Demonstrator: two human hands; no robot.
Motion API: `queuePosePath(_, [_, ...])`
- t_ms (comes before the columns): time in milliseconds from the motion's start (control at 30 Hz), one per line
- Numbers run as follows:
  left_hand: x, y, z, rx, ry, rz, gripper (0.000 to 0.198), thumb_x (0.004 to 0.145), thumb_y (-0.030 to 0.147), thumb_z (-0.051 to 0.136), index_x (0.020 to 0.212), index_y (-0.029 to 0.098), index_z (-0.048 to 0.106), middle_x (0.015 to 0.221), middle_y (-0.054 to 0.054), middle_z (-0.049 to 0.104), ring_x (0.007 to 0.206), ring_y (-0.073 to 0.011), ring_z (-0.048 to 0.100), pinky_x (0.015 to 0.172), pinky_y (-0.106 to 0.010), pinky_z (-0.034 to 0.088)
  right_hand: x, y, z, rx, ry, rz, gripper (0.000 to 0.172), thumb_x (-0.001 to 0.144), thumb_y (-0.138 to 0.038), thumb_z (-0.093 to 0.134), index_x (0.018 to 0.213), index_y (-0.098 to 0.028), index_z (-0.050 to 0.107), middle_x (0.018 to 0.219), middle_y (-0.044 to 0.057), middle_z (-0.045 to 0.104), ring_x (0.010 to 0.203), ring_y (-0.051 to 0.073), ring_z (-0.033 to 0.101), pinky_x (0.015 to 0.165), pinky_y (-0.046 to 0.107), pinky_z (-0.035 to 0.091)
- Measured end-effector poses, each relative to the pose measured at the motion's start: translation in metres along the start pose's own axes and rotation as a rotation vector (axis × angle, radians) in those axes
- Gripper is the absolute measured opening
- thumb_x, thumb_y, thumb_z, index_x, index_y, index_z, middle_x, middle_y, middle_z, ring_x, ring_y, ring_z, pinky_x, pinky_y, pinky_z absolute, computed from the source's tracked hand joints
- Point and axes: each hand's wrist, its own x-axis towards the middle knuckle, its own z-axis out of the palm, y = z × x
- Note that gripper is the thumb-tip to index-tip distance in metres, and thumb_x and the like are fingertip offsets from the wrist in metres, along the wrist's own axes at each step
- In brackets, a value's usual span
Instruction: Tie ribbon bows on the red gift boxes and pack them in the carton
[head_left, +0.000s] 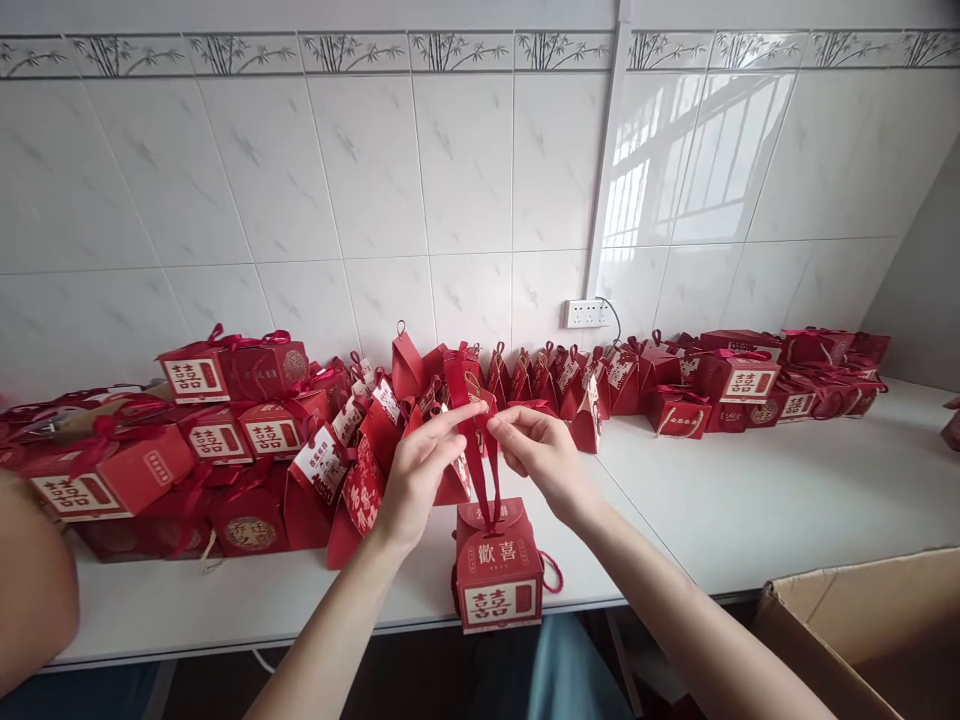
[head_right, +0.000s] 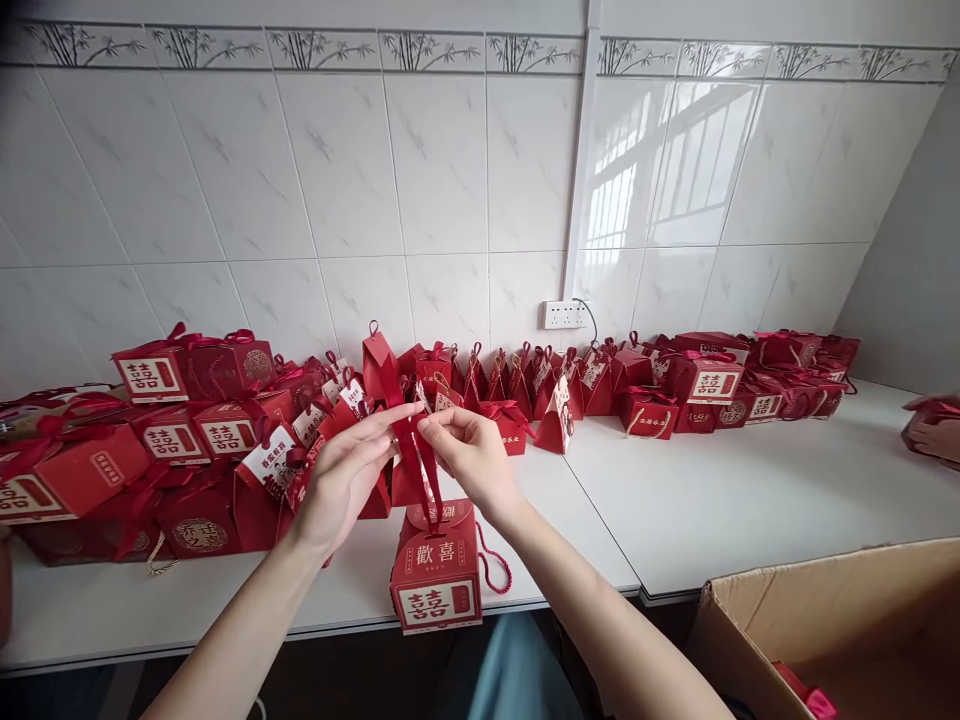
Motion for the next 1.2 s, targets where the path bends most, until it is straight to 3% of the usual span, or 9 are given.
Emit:
queuePosePath(300, [0.000, 0.005, 0.004, -0.042, 0.006, 0.068, 0.038, 0.082, 0.027, 0.058, 0.119, 0.021, 0.062, 0.136, -0.007, 0.052, 0.130, -0.0269, 0.043, 0.111, -0.040, 0.031, 0.001, 0.007, -0.001, 0.071, 0.002, -0.087, 0.030, 0.071, -0.044, 0.069, 0.081, -0.018, 0.059, 0.048, -0.009, 0.036, 0.044, 0.005, 0.026, 0.040, 0.020, 0.020])
queuePosePath(500, [0.000, 0.008, 0.007, -0.087, -0.006, 0.082, 0.041, 0.079, 0.027, 0.058, 0.120, 0.020, 0.062, 0.136, -0.008, 0.053, 0.132, -0.0284, 0.041, 0.112, -0.042, 0.028, 0.001, 0.008, -0.001, 0.158, -0.014, -0.050, 0.028, 0.070, -0.041, 0.071, 0.080, -0.018, 0.058, 0.046, -0.010, 0.035, 0.043, 0.005, 0.024, 0.041, 0.020, 0.017])
queuePosePath(667, [-0.001, 0.006, 0.010, -0.162, -0.049, 0.109, 0.041, 0.078, 0.026, 0.058, 0.119, 0.021, 0.062, 0.135, -0.007, 0.054, 0.129, -0.0278, 0.044, 0.109, -0.041, 0.033, 0.000, 0.007, -0.002, 0.327, -0.096, 0.025, 0.022, 0.074, -0.034, 0.070, 0.078, -0.018, 0.056, 0.045, -0.010, 0.035, 0.044, 0.005, 0.023, 0.044, 0.020, 0.016])
queuePosePath(933, [-0.002, 0.008, 0.009, -0.189, -0.058, 0.110, 0.041, 0.079, 0.024, 0.056, 0.120, 0.019, 0.061, 0.127, -0.009, 0.060, 0.112, -0.0262, 0.057, 0.099, -0.040, 0.042, -0.001, 0.003, -0.011, 0.514, -0.157, 0.111, 0.017, 0.070, -0.024, 0.069, 0.066, -0.014, 0.056, 0.045, -0.010, 0.028, 0.042, 0.003, 0.017, 0.042, 0.019, 0.014])
queuePosePath(1067, [-0.002, 0.009, 0.008, -0.167, -0.050, 0.089, 0.042, 0.078, 0.025, 0.057, 0.119, 0.020, 0.062, 0.115, -0.009, 0.066, 0.094, -0.0228, 0.063, 0.090, -0.038, 0.046, 0.000, 0.002, -0.012, 0.513, -0.150, 0.098, 0.014, 0.070, -0.023, 0.068, 0.067, -0.014, 0.057, 0.045, -0.010, 0.029, 0.042, 0.004, 0.018, 0.042, 0.018, 0.015])
queuePosePath(1200, [0.000, 0.010, 0.011, -0.175, -0.061, 0.104, 0.042, 0.078, 0.025, 0.056, 0.119, 0.019, 0.062, 0.111, -0.010, 0.068, 0.092, -0.0218, 0.063, 0.084, -0.037, 0.048, 0.002, 0.003, -0.007, 0.472, -0.175, 0.070, 0.012, 0.072, -0.023, 0.066, 0.068, -0.015, 0.058, 0.045, -0.010, 0.029, 0.043, 0.004, 0.017, 0.042, 0.018, 0.015])
